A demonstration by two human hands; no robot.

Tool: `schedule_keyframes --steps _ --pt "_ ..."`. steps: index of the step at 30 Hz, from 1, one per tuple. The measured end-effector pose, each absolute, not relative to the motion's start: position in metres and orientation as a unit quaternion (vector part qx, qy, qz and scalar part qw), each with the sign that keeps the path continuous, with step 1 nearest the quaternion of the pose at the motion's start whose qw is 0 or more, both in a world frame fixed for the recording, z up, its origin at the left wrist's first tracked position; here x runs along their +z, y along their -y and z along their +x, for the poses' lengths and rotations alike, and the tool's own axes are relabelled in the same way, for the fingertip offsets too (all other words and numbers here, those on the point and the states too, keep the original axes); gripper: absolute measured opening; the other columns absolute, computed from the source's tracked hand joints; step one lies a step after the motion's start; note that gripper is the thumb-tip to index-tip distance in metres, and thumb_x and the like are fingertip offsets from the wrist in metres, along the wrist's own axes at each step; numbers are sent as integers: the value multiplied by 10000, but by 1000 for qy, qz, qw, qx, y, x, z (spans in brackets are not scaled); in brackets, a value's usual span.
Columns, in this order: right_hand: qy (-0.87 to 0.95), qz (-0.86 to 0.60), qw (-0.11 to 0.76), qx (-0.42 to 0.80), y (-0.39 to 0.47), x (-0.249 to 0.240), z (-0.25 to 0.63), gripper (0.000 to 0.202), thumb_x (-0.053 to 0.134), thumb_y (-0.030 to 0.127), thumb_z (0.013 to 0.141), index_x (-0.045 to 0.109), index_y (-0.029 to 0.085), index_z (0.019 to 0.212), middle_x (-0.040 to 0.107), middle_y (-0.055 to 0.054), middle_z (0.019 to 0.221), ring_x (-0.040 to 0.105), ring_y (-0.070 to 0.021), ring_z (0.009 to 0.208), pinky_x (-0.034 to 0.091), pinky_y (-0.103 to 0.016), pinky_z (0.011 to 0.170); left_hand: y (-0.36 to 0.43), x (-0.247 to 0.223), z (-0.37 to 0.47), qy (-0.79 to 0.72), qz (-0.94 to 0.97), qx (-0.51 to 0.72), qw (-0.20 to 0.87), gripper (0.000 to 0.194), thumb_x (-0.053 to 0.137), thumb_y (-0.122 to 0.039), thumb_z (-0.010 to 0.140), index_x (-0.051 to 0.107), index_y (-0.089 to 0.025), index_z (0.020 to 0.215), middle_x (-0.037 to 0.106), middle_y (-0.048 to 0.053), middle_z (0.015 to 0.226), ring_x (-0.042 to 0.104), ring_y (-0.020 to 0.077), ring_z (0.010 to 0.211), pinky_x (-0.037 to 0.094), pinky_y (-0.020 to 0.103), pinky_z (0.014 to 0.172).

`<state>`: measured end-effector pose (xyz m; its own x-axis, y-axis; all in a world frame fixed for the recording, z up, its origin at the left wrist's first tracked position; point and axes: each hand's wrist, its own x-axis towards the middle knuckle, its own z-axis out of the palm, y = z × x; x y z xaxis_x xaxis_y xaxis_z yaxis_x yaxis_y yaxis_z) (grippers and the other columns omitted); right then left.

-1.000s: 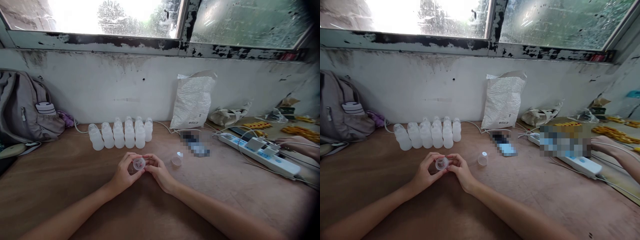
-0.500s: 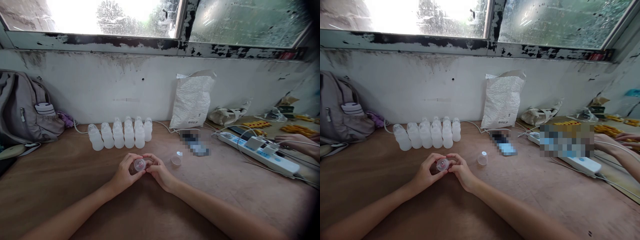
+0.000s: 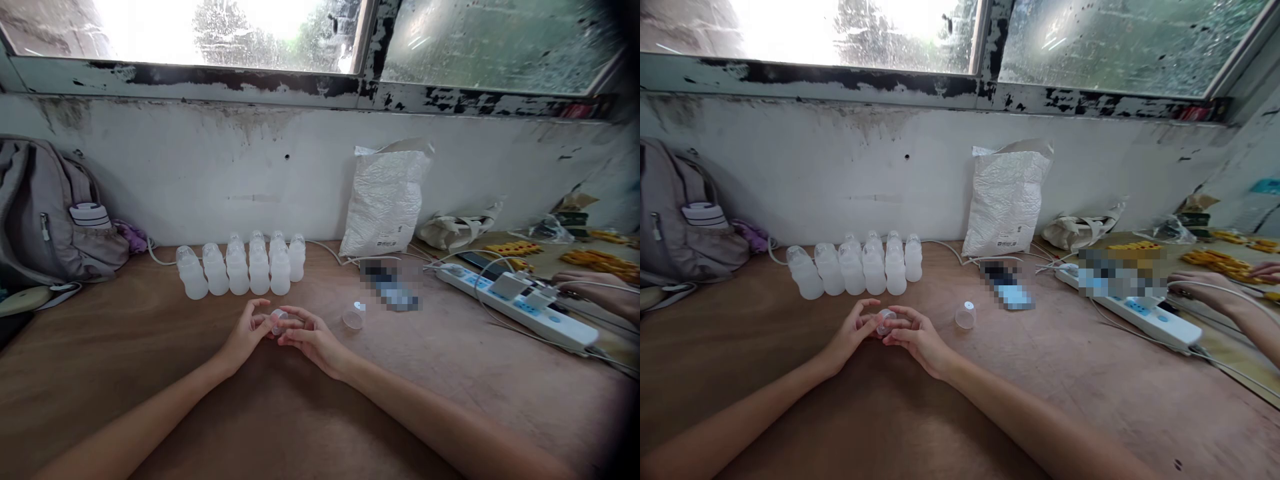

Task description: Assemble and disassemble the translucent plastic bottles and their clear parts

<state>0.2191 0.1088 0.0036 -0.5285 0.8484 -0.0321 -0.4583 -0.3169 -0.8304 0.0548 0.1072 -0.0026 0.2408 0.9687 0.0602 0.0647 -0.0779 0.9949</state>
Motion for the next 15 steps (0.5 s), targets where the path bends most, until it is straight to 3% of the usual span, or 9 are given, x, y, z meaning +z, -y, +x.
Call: schedule_keyframes --steps 5,9,15 --pt "429 -264 447 739 -108 1 217 366 657 167 646 542 164 994 623 -20 770 586 -120 660 450 -305 698 -108 -6 56 -399 605 434 535 408 569 -360 729 370 -195 1045 616 42 855 613 154 759 489 334 731" --pt "458 -249 422 742 -107 2 219 403 612 125 655 512 185 1041 622 -27 841 579 -105 595 459 -281 621 -108 -4 55 -416 629 436 491 435 668 -309 634 456 -183 992 554 49 925 579 173 875 488 332 765" --pt "488 -233 385 748 -103 3 221 530 533 70 616 414 245 1102 605 -16 925 561 -82 478 465 -266 527 -107 -3 54 -415 643 439 471 492 706 -284 588 481 -181 1012 544 60 960 568 181 881 499 329 743"
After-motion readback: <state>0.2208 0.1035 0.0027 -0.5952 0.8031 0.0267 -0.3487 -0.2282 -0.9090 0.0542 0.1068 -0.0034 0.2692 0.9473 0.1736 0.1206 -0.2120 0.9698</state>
